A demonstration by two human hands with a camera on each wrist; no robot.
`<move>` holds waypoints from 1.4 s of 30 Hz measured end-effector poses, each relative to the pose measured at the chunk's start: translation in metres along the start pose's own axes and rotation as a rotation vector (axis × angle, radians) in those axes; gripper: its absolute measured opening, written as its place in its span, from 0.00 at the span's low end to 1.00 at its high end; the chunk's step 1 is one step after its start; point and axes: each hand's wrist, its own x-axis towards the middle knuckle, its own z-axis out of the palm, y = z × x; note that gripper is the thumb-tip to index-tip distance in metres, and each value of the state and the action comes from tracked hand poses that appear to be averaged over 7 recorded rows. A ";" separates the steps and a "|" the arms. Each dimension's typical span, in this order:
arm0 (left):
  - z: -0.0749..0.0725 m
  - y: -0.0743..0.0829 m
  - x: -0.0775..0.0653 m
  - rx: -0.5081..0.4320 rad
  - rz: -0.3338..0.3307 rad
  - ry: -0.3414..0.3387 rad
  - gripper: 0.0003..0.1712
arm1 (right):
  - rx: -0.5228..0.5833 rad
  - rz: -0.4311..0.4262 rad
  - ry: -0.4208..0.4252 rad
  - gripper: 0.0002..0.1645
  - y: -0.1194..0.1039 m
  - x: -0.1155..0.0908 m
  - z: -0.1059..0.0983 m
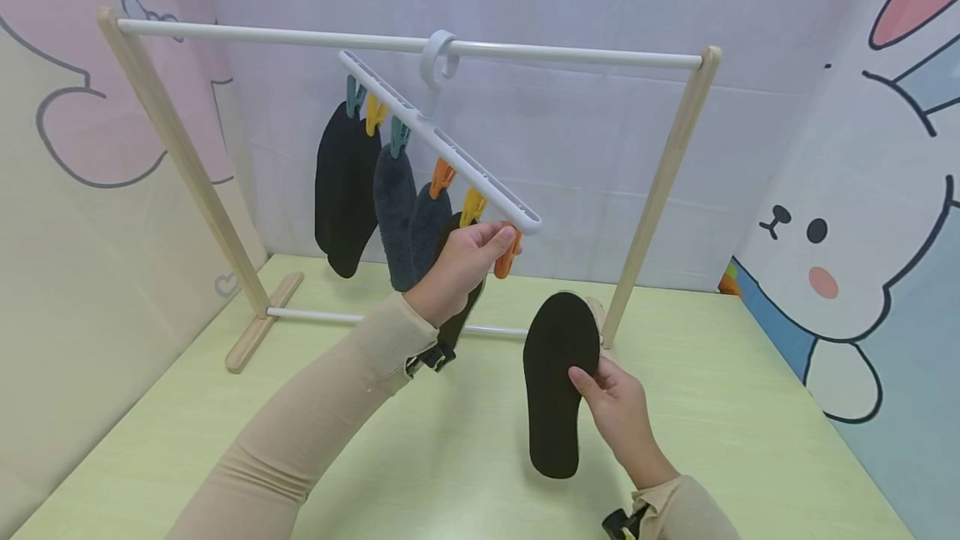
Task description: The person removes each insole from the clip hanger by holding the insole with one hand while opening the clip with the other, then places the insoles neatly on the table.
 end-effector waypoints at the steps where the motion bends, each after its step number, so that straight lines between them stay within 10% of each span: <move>1: 0.000 0.000 0.000 -0.002 -0.001 0.000 0.15 | 0.000 0.004 -0.001 0.11 0.000 0.000 0.000; 42: -0.001 -0.003 0.003 -0.022 -0.012 -0.010 0.15 | -0.075 0.152 -0.022 0.11 0.014 -0.008 -0.013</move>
